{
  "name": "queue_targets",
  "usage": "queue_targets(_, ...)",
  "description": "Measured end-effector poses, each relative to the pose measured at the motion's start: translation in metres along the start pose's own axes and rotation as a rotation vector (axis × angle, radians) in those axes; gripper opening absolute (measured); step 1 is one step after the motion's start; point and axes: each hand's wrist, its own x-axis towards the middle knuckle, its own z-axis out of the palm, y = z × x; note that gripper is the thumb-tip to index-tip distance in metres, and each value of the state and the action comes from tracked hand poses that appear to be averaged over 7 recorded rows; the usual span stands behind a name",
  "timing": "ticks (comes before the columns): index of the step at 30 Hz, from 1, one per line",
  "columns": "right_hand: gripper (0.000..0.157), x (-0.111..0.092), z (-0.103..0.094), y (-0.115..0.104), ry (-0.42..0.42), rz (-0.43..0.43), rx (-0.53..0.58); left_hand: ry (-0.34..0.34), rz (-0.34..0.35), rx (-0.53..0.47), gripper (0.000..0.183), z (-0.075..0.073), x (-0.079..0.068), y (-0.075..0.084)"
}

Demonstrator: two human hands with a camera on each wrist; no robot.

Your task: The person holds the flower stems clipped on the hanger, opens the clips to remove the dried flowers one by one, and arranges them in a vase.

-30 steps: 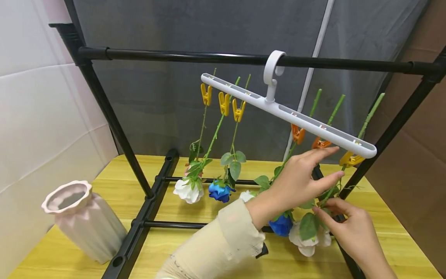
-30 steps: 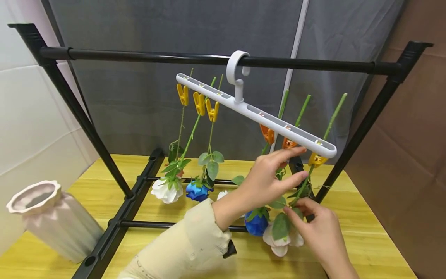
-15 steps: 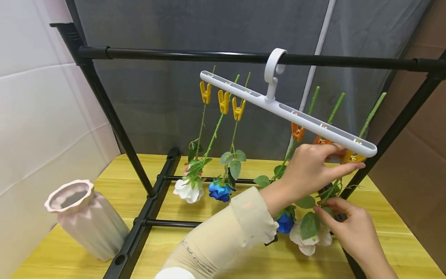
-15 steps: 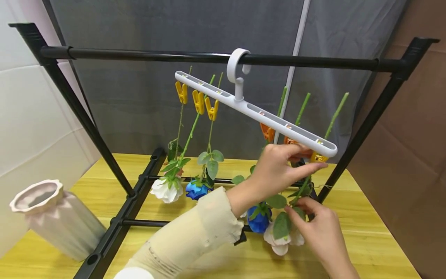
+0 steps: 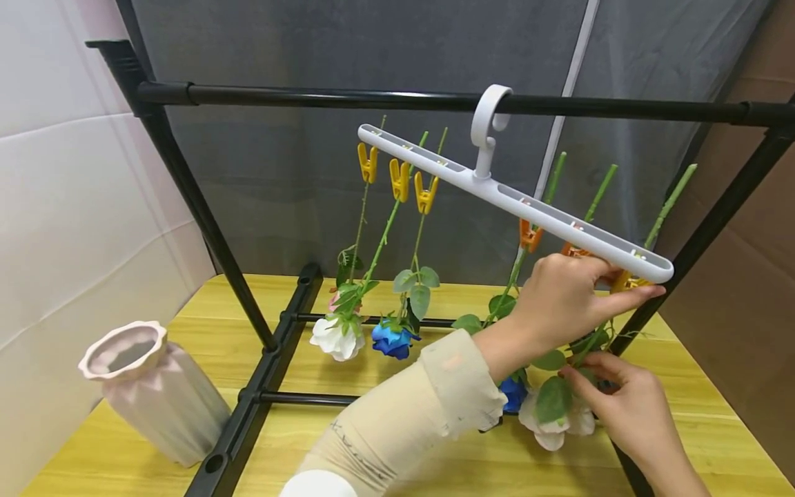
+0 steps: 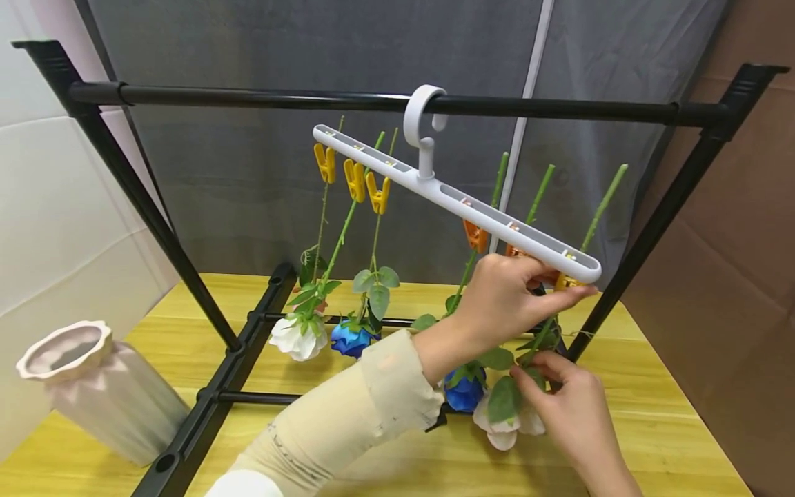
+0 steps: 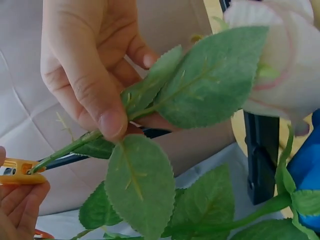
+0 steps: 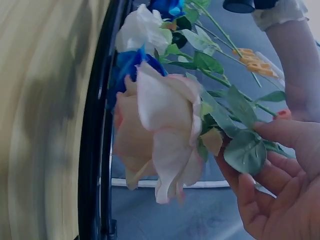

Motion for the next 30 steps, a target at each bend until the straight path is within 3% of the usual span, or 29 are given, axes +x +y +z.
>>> queue_targets(6,0.015,0.003,-0.007,0.006,-0.064,0.051,0.099,-0.022,0.025,-0.001,0.021,0.000,0.003,0.004)
queue_targets(14,0.021,0.009,-0.002,0.009,-0.046,0.083,0.225,0.006,0.099,-0.013,0.019,-0.001,0.003,0.001)
queue_targets(21,0.025,0.013,0.003,0.012,-0.036,0.118,0.303,-0.070,0.052,-0.068,0.027,-0.002,0.001,0.001)
queue_targets(26,0.019,0.020,0.007,0.017,-0.003,0.137,0.342,-0.131,0.044,-0.078,0.029,0.000,0.001,0.000)
queue_targets(30,0.013,0.027,0.010,0.019,0.029,0.139,0.345,-0.119,0.044,-0.101,0.030,-0.002,0.002,-0.002)
